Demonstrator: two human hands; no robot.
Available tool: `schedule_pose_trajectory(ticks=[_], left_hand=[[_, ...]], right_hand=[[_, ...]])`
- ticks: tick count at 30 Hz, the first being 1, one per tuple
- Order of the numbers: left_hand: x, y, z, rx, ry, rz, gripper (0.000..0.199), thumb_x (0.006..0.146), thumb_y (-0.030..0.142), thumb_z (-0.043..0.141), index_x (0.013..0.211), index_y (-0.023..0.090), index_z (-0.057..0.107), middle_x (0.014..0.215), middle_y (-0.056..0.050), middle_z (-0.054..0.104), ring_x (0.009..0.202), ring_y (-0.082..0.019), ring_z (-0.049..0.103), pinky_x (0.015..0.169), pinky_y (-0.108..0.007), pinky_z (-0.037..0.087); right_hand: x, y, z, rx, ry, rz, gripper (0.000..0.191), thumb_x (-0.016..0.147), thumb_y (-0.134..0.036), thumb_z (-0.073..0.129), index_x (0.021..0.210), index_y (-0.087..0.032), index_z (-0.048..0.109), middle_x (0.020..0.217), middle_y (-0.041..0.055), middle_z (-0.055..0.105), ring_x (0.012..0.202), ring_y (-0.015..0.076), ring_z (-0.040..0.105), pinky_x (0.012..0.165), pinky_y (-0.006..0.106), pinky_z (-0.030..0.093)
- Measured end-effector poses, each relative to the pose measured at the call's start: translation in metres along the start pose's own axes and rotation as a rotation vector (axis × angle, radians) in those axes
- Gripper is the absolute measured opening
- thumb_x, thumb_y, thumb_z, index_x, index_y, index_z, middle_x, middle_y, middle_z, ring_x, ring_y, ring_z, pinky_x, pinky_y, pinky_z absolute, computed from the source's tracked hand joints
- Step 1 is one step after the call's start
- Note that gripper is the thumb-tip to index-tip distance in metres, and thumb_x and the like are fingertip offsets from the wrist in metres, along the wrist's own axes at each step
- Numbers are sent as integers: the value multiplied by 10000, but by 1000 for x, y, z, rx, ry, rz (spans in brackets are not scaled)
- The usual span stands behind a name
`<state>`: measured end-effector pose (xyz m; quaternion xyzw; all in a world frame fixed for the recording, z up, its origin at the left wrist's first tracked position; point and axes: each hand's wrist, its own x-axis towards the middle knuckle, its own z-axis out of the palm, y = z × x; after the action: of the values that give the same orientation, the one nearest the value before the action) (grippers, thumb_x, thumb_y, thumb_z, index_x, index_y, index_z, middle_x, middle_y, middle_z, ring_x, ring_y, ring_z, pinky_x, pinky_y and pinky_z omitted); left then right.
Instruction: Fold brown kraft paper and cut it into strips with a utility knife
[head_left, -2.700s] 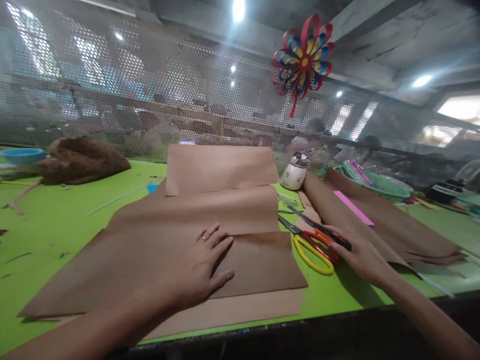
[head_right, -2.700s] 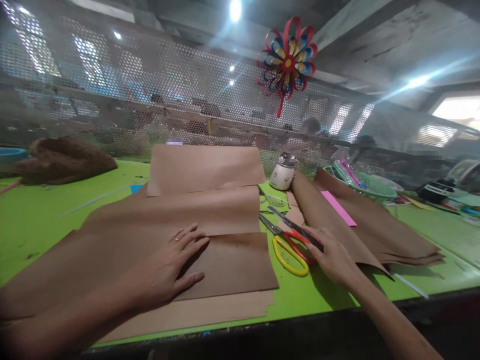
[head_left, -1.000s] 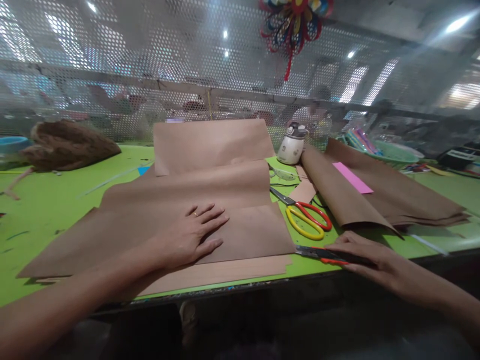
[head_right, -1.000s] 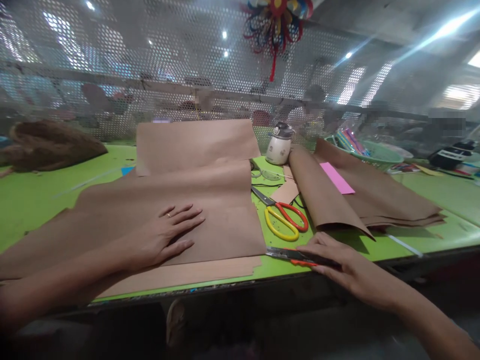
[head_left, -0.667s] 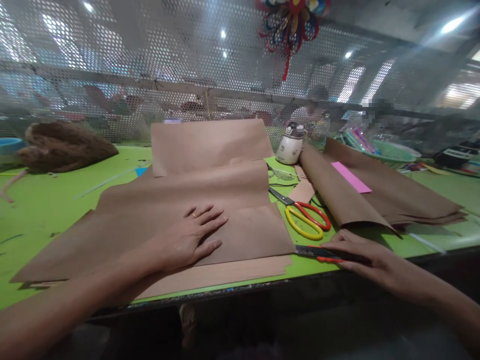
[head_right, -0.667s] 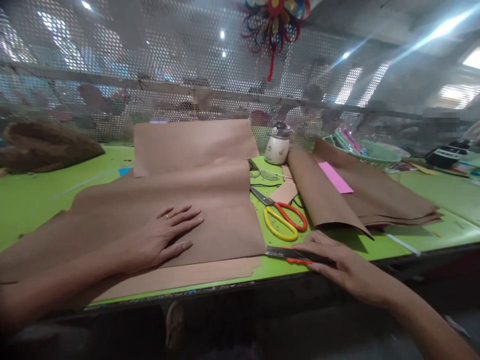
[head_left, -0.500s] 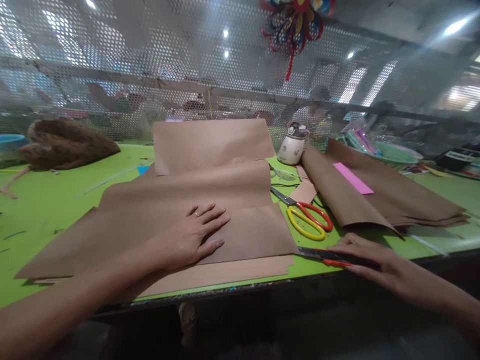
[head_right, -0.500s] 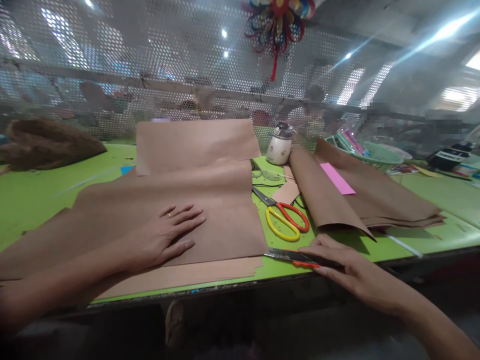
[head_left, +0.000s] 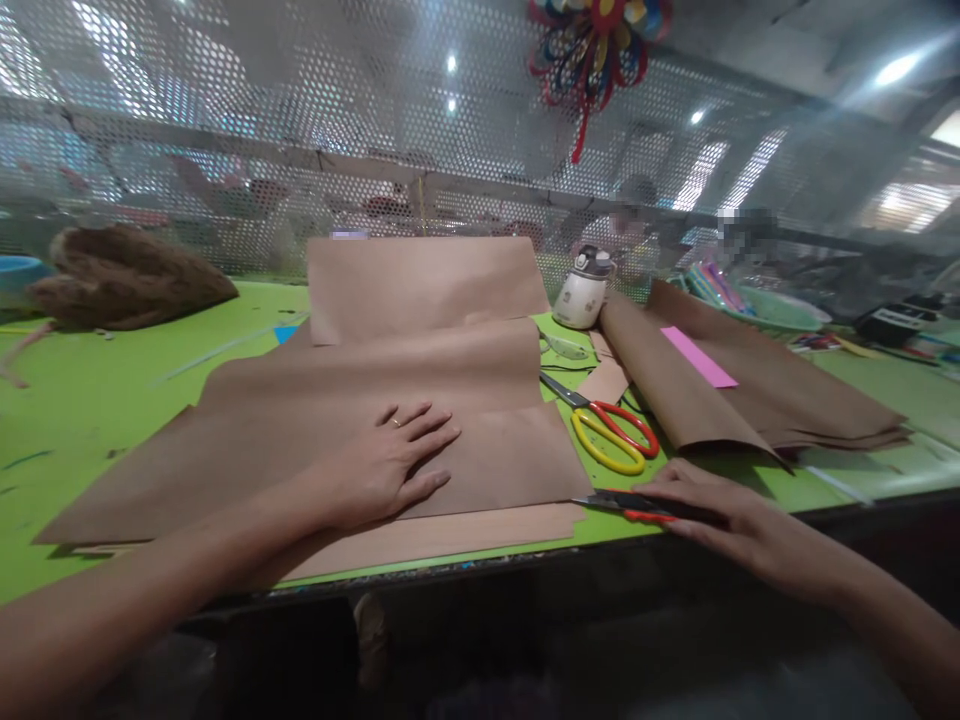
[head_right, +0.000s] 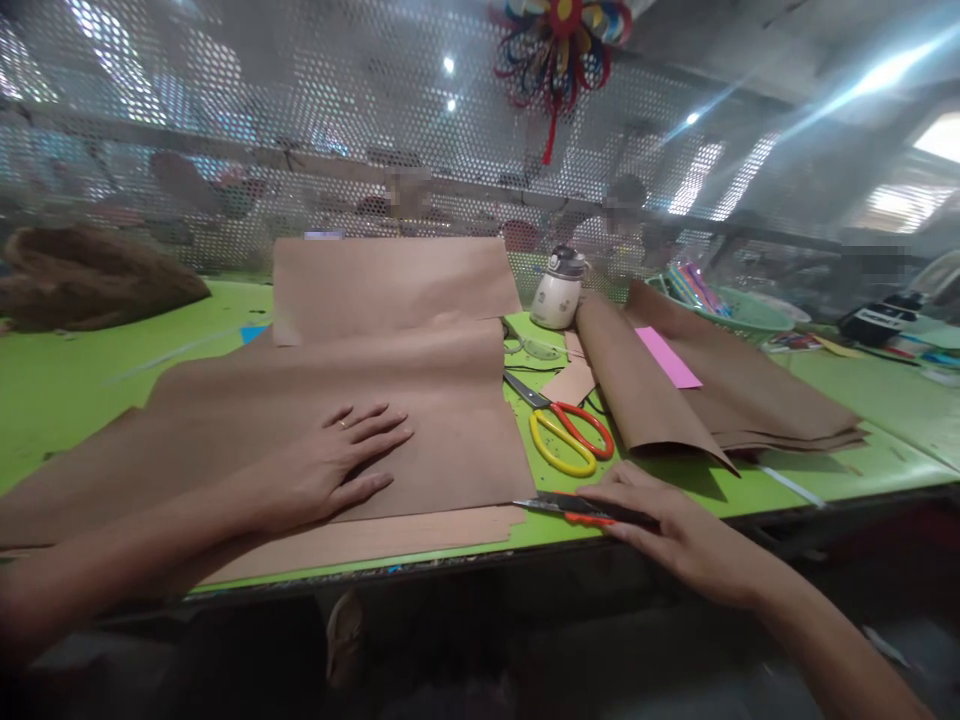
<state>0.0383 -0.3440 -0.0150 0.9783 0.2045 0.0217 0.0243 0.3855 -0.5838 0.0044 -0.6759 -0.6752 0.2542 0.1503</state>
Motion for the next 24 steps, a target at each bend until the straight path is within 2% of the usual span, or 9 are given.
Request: schedule_pose_trajectory(ticks=[3,10,14,17,20,24], left_hand=[[0,-1,1,-3,14,9,576,944,585,266,1455,319,281,1529,-24,275,1416,-286,209,1130,-482,150],[-2,0,2,-22,39,18,583,940,593,264,1450,312,301,1519,-46,300,1404,-303,236,1119,-498,162],[-2,2,1,-13,32,10,583,943,590,251,1447,304,309,1516,-46,310,1406,-296,231,1117,-488,167],[-2,3,1,-10,21,7,592,944,592,234,1454,298,293,1524,-46,293,1408,-293,224,1115,-487,163],[-2,1,2,-7,25,19,591,946,588,229,1459,297,279,1526,-44,291,1407,-299,219,1114,-488,157],[-2,0,4,6,44,35,585,948,584,235,1454,297,290,1521,-39,303,1394,-296,246,1109,-474,169]], right_hand=[[7,-9,2,3,1,-24,443,907,-490,482,1317,-337,546,1319,57,539,1252,281,467,1071,452,350],[-7,1,7,-43,41,21,466,885,-489,517,1320,-324,549,1354,56,533,1303,318,414,1088,493,318],[9,-14,12,-40,13,1,464,909,-484,478,1336,-310,532,1387,61,500,1331,317,370,1112,528,254],[17,-24,15,-51,-1,-40,452,923,-463,466,1347,-315,517,1365,64,516,1308,303,399,1101,510,287],[11,-23,17,-63,-7,-17,465,919,-467,473,1356,-311,505,1377,69,499,1306,296,401,1092,496,308],[2,-17,20,-71,27,33,473,906,-498,475,1343,-322,518,1379,56,501,1338,308,354,1110,523,260]])
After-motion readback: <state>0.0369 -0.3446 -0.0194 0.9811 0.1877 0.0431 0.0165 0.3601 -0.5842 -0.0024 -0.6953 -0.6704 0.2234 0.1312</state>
